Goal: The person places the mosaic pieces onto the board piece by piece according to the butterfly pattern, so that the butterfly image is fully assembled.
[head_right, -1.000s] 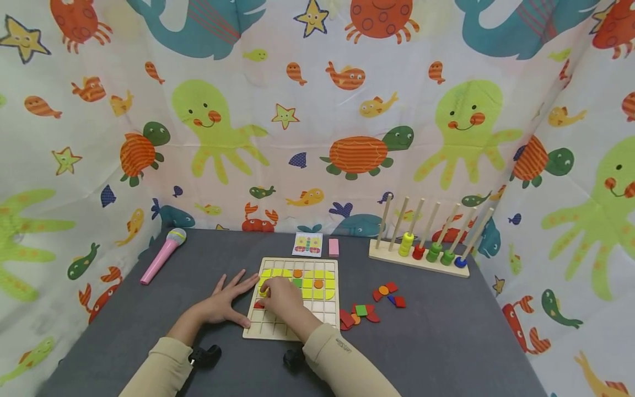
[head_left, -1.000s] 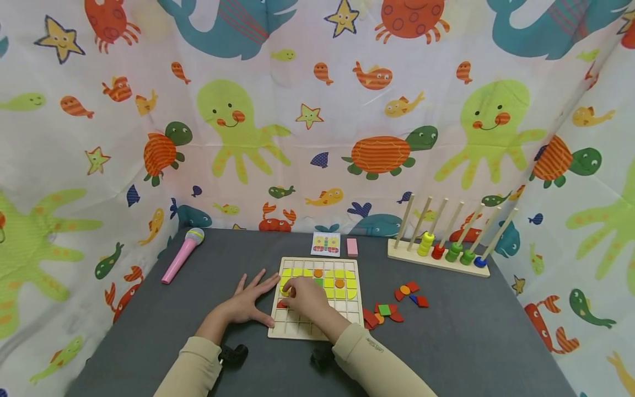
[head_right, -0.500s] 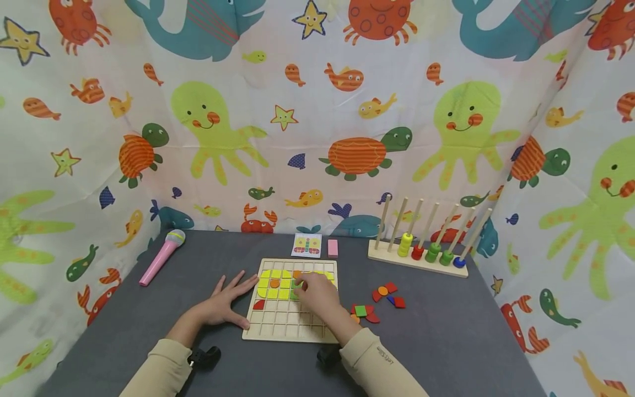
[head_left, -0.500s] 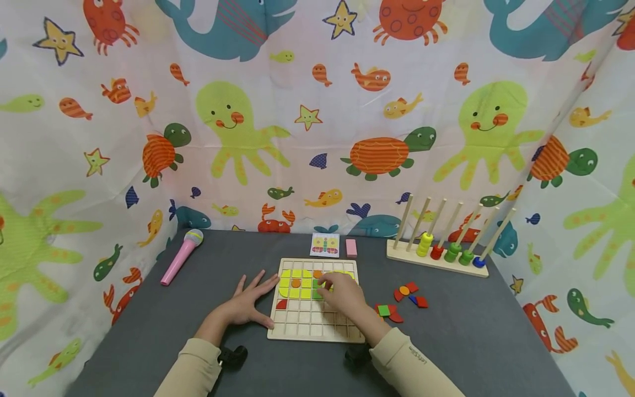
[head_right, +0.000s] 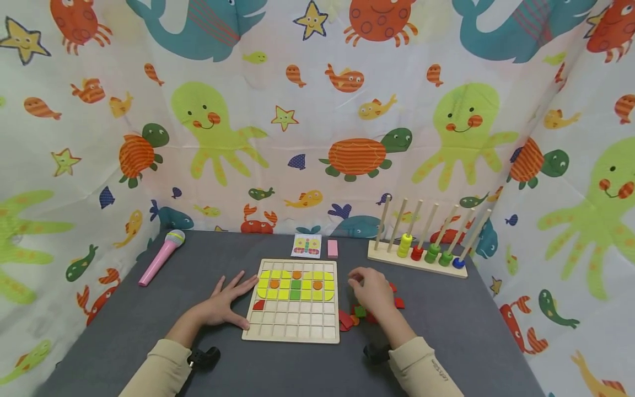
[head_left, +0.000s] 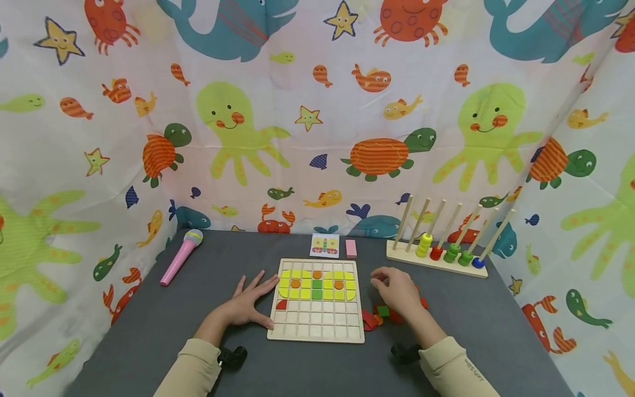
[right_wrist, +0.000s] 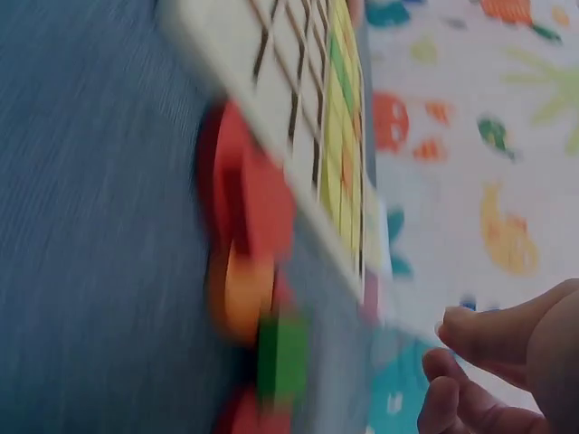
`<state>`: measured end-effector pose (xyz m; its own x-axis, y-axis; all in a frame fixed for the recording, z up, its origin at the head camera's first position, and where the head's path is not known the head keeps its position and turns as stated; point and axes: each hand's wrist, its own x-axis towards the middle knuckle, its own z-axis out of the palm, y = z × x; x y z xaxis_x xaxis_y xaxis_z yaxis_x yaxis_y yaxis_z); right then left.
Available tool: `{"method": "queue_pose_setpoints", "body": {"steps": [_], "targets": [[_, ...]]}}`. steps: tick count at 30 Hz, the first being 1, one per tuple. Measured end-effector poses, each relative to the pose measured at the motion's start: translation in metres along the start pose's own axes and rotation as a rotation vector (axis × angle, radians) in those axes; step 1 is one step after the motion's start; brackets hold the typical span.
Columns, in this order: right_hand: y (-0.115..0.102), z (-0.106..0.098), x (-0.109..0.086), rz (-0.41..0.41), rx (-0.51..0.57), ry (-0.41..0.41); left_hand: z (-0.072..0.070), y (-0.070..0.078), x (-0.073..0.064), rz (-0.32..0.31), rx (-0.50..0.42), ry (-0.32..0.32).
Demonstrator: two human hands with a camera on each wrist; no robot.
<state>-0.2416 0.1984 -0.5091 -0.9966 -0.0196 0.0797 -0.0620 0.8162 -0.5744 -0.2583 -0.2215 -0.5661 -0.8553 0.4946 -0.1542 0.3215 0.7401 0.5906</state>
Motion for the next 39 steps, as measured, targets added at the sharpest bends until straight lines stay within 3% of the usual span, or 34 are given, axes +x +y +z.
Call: {"method": "queue_pose_setpoints", "body": {"steps": [7, 15, 26, 32, 39], "targets": [[0.059, -0.032, -0.008, 0.026, -0.060, 0.012, 0.001, -0.002, 0.001, 0.011, 0.007, 0.012], [0.097, -0.039, -0.008, 0.014, -0.093, -0.107, 0.004, -0.006, -0.001, 0.012, 0.022, 0.018], [0.108, -0.036, -0.003, -0.033, -0.074, -0.088, 0.001, -0.002, 0.001, 0.011, 0.010, 0.015], [0.107, -0.033, 0.004, -0.053, -0.141, -0.119, 0.000, -0.002, 0.000, 0.017, 0.001, 0.011], [0.110, -0.038, 0.007, 0.040, -0.047, -0.108, 0.000, -0.003, 0.000, 0.017, 0.016, 0.008]]}}
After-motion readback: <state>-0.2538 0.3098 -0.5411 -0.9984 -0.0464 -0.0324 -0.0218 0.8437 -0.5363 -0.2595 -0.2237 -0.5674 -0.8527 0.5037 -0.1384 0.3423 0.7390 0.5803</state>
